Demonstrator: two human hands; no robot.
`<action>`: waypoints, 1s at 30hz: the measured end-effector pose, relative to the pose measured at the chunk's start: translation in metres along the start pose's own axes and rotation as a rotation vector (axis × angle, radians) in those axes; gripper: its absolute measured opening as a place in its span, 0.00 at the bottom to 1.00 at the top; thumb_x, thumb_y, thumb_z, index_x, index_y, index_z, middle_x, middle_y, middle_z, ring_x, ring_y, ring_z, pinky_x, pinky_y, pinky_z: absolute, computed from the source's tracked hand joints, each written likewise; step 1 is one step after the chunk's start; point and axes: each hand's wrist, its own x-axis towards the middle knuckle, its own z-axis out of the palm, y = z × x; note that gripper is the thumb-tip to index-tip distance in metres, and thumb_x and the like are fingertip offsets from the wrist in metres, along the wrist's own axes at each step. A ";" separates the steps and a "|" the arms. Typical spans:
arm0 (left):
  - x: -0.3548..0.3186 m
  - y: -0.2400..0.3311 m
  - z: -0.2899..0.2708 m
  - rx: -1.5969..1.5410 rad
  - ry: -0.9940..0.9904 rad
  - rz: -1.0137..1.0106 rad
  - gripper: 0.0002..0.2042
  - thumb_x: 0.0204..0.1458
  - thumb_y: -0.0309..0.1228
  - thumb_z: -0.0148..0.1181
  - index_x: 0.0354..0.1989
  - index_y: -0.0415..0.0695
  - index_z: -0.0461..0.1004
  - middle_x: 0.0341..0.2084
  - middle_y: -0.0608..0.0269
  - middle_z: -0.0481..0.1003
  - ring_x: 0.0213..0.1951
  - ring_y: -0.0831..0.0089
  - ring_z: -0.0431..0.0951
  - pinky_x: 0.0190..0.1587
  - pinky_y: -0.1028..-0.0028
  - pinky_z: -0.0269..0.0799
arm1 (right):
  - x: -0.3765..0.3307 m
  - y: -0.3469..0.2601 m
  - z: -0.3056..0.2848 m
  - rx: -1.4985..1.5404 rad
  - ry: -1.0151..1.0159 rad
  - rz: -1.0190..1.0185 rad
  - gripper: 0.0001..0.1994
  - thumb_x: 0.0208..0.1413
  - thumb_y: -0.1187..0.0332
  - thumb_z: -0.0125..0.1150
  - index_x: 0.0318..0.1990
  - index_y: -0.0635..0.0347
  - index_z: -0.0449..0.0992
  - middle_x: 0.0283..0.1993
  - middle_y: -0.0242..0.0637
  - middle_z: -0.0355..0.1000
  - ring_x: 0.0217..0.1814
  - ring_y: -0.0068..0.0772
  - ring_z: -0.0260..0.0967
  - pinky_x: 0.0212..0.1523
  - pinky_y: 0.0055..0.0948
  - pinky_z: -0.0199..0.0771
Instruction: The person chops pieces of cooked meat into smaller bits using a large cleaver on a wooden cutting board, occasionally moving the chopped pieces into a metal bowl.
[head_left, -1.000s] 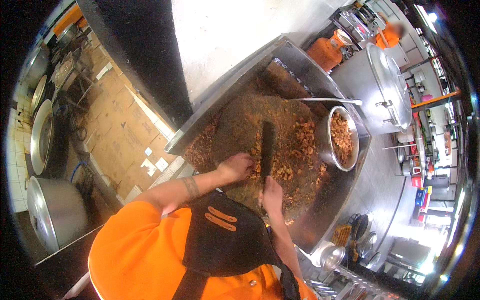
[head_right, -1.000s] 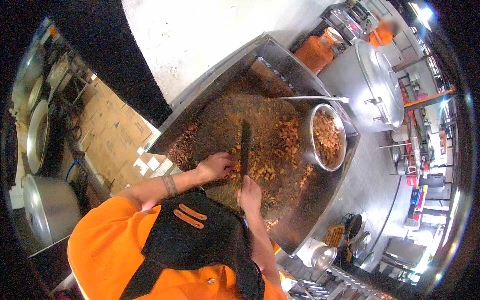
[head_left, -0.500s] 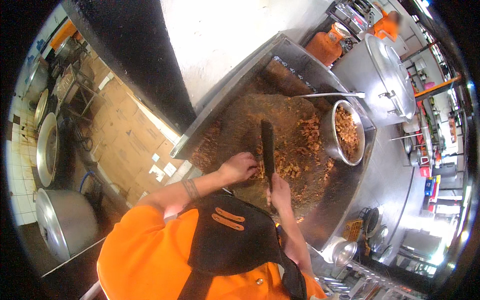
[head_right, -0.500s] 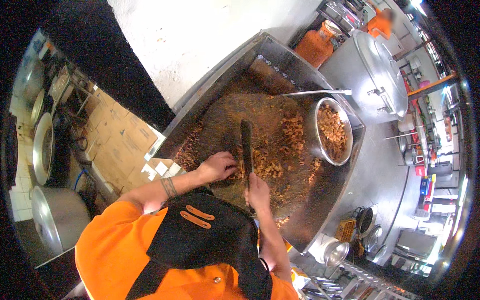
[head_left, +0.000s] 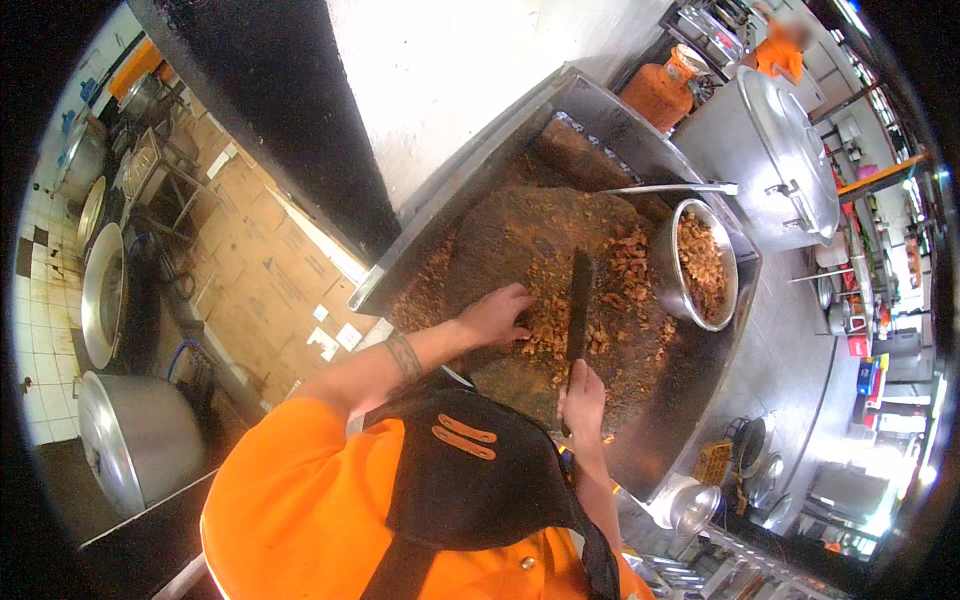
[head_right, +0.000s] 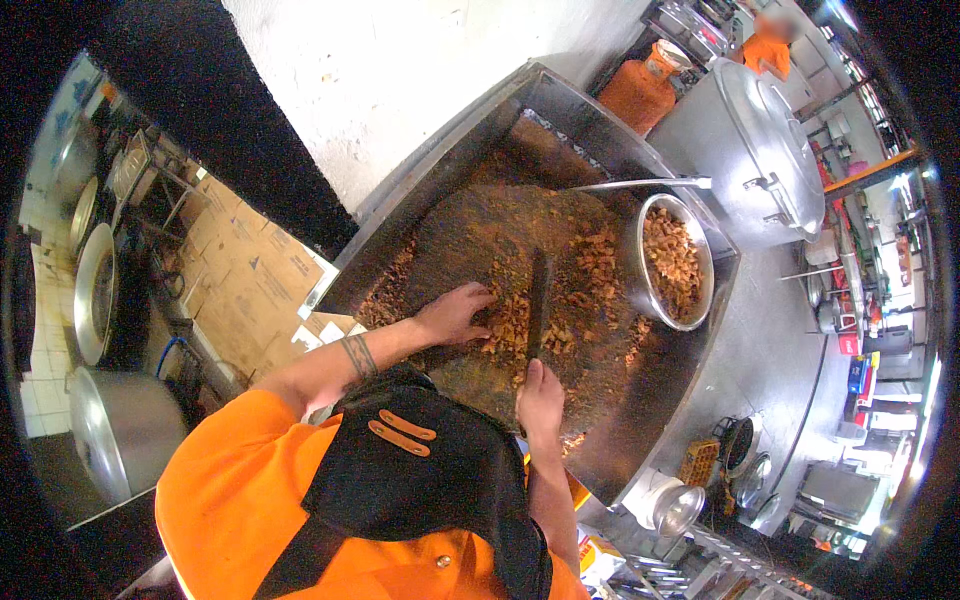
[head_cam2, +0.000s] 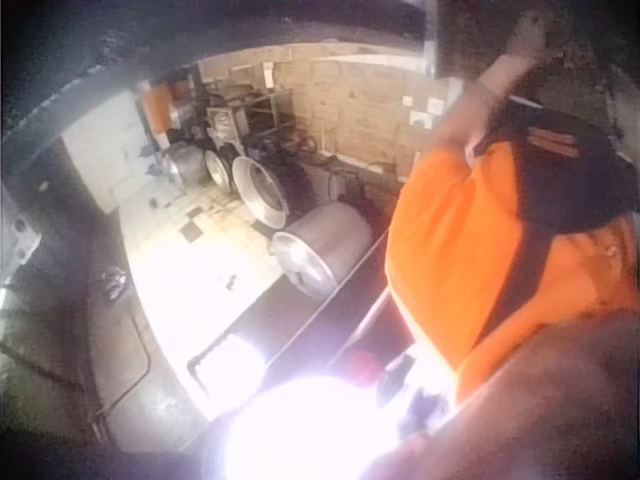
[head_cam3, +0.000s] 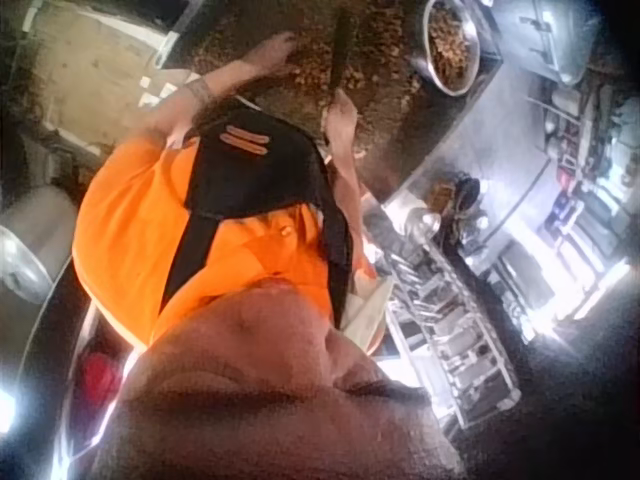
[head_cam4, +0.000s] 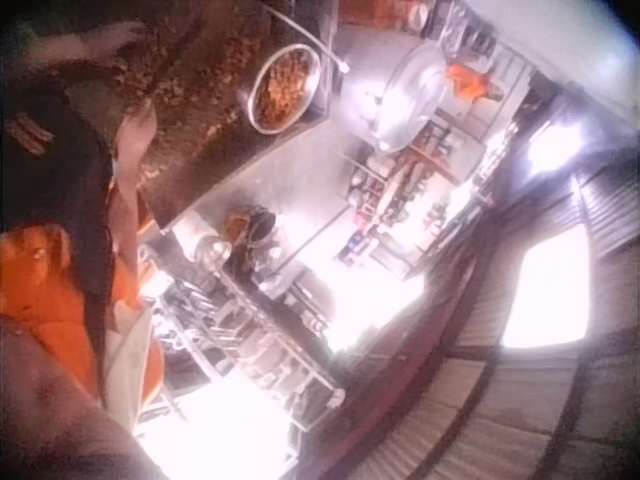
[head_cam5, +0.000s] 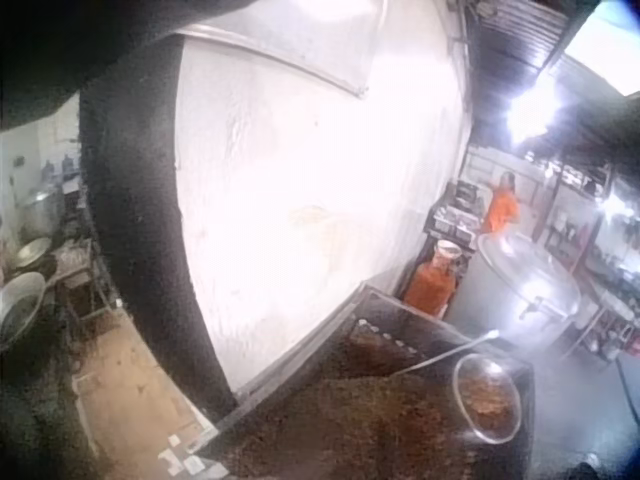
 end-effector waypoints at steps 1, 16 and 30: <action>0.002 0.008 -0.002 -0.031 -0.066 -0.033 0.34 0.48 0.41 0.73 0.63 0.40 0.70 0.61 0.46 0.68 0.63 0.47 0.68 0.66 0.57 0.66 | 0.004 0.011 0.000 -0.002 0.001 0.026 0.27 0.73 0.48 0.42 0.32 0.63 0.71 0.16 0.35 0.66 0.13 0.30 0.66 0.16 0.34 0.65; -0.019 -0.001 0.009 0.146 -0.038 0.050 0.15 0.57 0.37 0.63 0.51 0.46 0.80 0.46 0.55 0.77 0.54 0.53 0.74 0.58 0.58 0.71 | -0.006 -0.026 -0.005 0.027 -0.116 0.035 0.28 0.72 0.45 0.42 0.30 0.61 0.69 0.16 0.34 0.66 0.15 0.30 0.67 0.18 0.34 0.65; -0.023 -0.010 0.008 0.158 0.120 0.112 0.11 0.55 0.36 0.63 0.43 0.47 0.81 0.38 0.56 0.76 0.46 0.53 0.76 0.50 0.57 0.74 | -0.004 -0.012 0.011 -0.064 -0.087 -0.238 0.25 0.74 0.49 0.42 0.35 0.62 0.72 0.16 0.33 0.65 0.13 0.28 0.64 0.16 0.31 0.64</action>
